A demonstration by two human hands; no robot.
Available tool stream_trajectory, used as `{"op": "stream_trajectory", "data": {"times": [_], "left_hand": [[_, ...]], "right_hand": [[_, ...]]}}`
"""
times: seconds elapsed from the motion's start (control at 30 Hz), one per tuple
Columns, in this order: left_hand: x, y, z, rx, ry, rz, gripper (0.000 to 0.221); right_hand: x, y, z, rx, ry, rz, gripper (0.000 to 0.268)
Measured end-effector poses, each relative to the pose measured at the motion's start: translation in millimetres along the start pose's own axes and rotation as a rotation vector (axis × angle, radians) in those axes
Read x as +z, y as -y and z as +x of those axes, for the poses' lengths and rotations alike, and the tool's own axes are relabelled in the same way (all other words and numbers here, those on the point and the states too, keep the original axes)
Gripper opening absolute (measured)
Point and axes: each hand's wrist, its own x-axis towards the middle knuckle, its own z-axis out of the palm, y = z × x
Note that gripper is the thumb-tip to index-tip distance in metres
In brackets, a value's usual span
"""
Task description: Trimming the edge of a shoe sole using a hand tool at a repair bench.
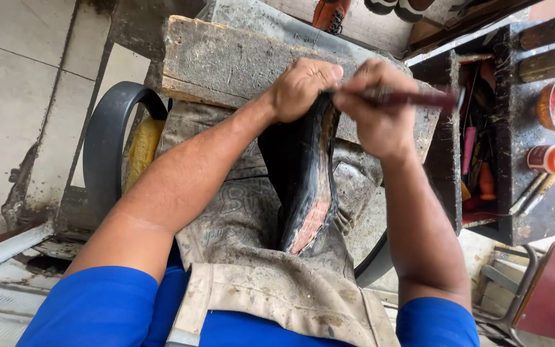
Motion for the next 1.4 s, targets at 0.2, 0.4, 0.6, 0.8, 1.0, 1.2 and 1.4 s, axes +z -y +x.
{"op": "stream_trajectory", "data": {"times": [0.2, 0.4, 0.6, 0.8, 1.0, 1.2, 1.4], "left_hand": [[5.1, 1.9, -2.1, -0.046, 0.002, 0.020, 0.045], [18.3, 6.4, 4.1, -0.170, 0.019, 0.101, 0.048], [-26.2, -55.3, -25.2, -0.039, -0.335, 0.231, 0.062], [-23.1, -41.9, -96.0, 0.332, -0.371, 0.638, 0.096], [-2.6, -29.7, -133.7, 0.294, -0.300, 0.767, 0.068], [6.2, -53.0, -126.8, 0.419, -0.381, 0.949, 0.023], [18.3, -66.5, -121.8, 0.487, -0.374, 1.015, 0.018]], "right_hand": [[2.0, 11.6, -4.7, 0.091, 0.209, 0.189, 0.017], [1.2, 66.2, -15.7, 0.042, 0.352, 0.192, 0.005], [-46.5, 68.4, -77.3, -0.070, 0.155, 0.346, 0.013], [5.5, 7.2, -82.3, -0.102, -0.328, 0.430, 0.015], [45.9, -28.1, -82.1, -0.011, -0.450, 0.379, 0.016], [68.7, -18.0, -92.1, -0.098, -0.469, -0.029, 0.013], [66.5, -1.4, -97.7, -0.095, -0.460, -0.013, 0.011]]}}
